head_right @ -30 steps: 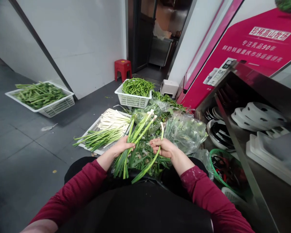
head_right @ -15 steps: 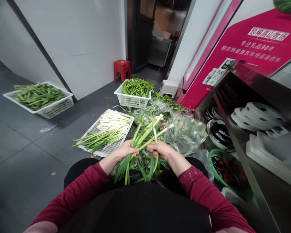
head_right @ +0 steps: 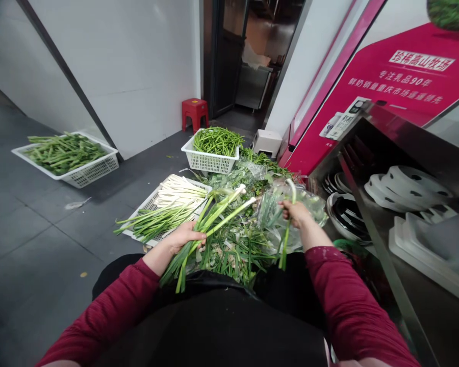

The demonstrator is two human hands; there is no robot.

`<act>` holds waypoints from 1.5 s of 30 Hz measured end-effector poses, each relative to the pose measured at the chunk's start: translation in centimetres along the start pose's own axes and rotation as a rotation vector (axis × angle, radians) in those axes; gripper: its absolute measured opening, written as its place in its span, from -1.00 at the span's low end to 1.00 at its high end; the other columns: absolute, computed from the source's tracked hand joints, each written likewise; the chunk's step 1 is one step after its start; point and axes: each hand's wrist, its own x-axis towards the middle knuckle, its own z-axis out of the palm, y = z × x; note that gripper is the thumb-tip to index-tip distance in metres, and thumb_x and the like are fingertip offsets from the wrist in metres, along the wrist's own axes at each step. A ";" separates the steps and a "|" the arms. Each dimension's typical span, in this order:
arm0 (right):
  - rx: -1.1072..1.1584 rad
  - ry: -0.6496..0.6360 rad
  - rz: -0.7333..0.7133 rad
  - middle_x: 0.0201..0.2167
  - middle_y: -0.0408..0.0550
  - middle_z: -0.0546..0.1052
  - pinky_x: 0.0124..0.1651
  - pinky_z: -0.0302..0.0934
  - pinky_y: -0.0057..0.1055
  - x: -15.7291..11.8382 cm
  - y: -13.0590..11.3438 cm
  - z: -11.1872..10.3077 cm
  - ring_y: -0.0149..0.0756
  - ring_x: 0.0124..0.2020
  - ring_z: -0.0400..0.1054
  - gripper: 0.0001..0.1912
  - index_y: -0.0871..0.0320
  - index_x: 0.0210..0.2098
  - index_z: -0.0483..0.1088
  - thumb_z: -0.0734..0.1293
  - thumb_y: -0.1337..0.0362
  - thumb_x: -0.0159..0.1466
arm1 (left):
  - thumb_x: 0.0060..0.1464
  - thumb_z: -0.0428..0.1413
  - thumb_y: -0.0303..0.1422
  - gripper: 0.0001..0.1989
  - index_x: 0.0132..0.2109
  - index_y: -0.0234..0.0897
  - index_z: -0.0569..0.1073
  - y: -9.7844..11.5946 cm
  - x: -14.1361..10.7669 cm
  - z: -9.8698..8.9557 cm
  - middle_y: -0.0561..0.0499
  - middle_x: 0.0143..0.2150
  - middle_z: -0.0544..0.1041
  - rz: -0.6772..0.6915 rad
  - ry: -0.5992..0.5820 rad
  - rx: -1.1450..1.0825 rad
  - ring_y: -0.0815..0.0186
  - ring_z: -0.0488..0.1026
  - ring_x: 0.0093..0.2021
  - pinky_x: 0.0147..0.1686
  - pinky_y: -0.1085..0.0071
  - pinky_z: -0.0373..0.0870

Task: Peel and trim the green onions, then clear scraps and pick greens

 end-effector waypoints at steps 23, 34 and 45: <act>0.345 -0.291 -0.138 -0.62 -0.27 0.30 -0.73 -0.26 -0.62 -9.3 3.0 11.0 -0.67 -0.75 -0.06 -0.61 0.22 -0.41 0.30 0.46 0.13 -0.11 | -0.27 0.30 -0.31 -0.67 -0.37 -0.38 0.37 -1.4 1.1 3.2 0.05 -0.56 0.44 0.003 0.076 0.000 0.42 0.36 -0.63 -0.60 0.50 0.30; 0.344 -0.473 -0.125 -0.64 -0.30 0.16 -0.68 -0.29 -0.61 -9.5 2.3 9.7 -0.64 -0.71 -0.10 -0.74 0.23 -0.32 0.35 0.39 0.27 -0.01 | -0.24 0.28 -0.33 -0.70 -0.38 -0.37 0.36 -1.2 0.5 3.5 0.05 -0.57 0.45 0.112 0.179 0.147 0.41 0.35 -0.63 -0.58 0.46 0.32; 0.324 -0.562 -0.193 -0.56 -0.23 0.25 -0.64 -0.21 -0.59 -9.7 2.5 8.5 -0.62 -0.66 -0.04 -0.78 0.19 -0.31 0.32 0.36 0.27 0.05 | -0.22 0.29 -0.31 -0.68 -0.34 -0.37 0.37 -1.3 0.4 3.1 0.05 -0.56 0.45 0.059 0.002 0.019 0.42 0.36 -0.60 -0.56 0.48 0.33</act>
